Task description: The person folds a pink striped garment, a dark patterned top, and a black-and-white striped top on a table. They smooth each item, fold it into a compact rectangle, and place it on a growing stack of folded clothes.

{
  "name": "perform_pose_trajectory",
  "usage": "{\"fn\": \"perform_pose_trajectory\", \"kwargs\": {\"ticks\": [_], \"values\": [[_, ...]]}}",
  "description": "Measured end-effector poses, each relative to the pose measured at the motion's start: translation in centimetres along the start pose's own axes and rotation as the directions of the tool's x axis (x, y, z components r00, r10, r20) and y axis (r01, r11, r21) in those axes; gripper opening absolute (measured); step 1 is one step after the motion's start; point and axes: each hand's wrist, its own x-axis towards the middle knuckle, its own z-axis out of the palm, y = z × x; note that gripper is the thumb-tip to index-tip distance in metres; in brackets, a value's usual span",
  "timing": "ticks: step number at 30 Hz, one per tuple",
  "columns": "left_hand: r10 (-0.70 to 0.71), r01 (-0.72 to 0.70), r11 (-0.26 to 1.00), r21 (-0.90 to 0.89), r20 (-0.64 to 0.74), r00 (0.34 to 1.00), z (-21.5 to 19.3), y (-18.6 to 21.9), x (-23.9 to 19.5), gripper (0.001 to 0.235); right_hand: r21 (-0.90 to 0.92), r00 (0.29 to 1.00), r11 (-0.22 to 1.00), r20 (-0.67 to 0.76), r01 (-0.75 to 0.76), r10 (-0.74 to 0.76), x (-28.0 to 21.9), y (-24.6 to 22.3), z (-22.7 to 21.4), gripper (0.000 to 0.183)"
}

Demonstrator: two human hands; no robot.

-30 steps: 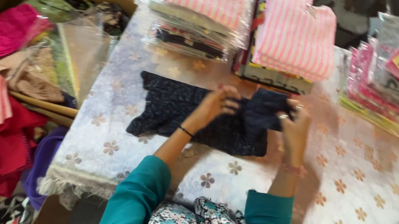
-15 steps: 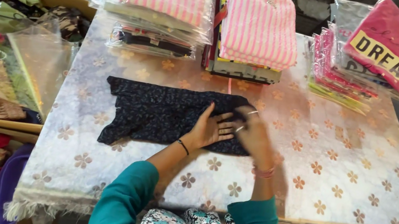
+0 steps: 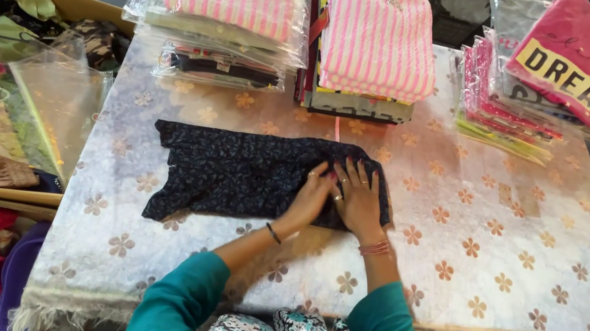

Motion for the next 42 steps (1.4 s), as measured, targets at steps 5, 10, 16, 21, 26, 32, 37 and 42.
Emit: {"fn": "perform_pose_trajectory", "kwargs": {"ticks": [5,10,16,21,26,32,37,42], "values": [[0.504,-0.532,0.334,0.778,0.330,0.798,4.1,8.9,-5.2,0.063,-0.144,0.996,0.988,-0.060,0.062,-0.071,0.0,0.3,2.3,0.065],[0.225,-0.528,0.091,0.844,0.499,0.837,3.3,7.6,-4.9,0.101,0.062,0.997,0.998,-0.069,0.024,-0.020,0.4,4.7,4.4,0.064],[0.145,-0.475,-0.186,0.860,0.502,0.853,1.9,5.3,-4.6,0.110,0.629,0.813,0.710,-0.207,-0.316,0.545,-1.9,6.6,-0.7,0.040],[0.125,-0.476,-0.197,0.857,0.503,0.855,1.2,4.2,-4.1,0.111,0.475,0.682,0.557,0.136,-0.682,0.719,-2.5,8.6,0.7,0.063],[0.145,-0.474,-0.189,0.860,0.502,0.852,1.6,5.0,-4.6,0.110,0.449,0.660,0.495,0.377,-0.744,0.650,-2.4,6.7,-1.0,0.068],[0.183,-0.475,-0.201,0.857,0.510,0.841,2.1,5.9,-5.3,0.105,0.870,0.818,0.206,0.305,-0.448,0.488,-3.1,6.6,-0.2,0.064],[0.201,-0.548,-0.166,0.820,0.572,0.795,2.7,7.1,-6.2,0.092,0.820,0.764,0.330,0.188,-0.468,0.617,-3.3,9.2,2.0,0.064],[0.192,-0.601,-0.154,0.784,0.620,0.760,2.6,6.9,-6.9,0.084,0.710,0.729,0.572,-0.121,-0.411,0.674,-4.4,10.7,0.5,0.058]]}}
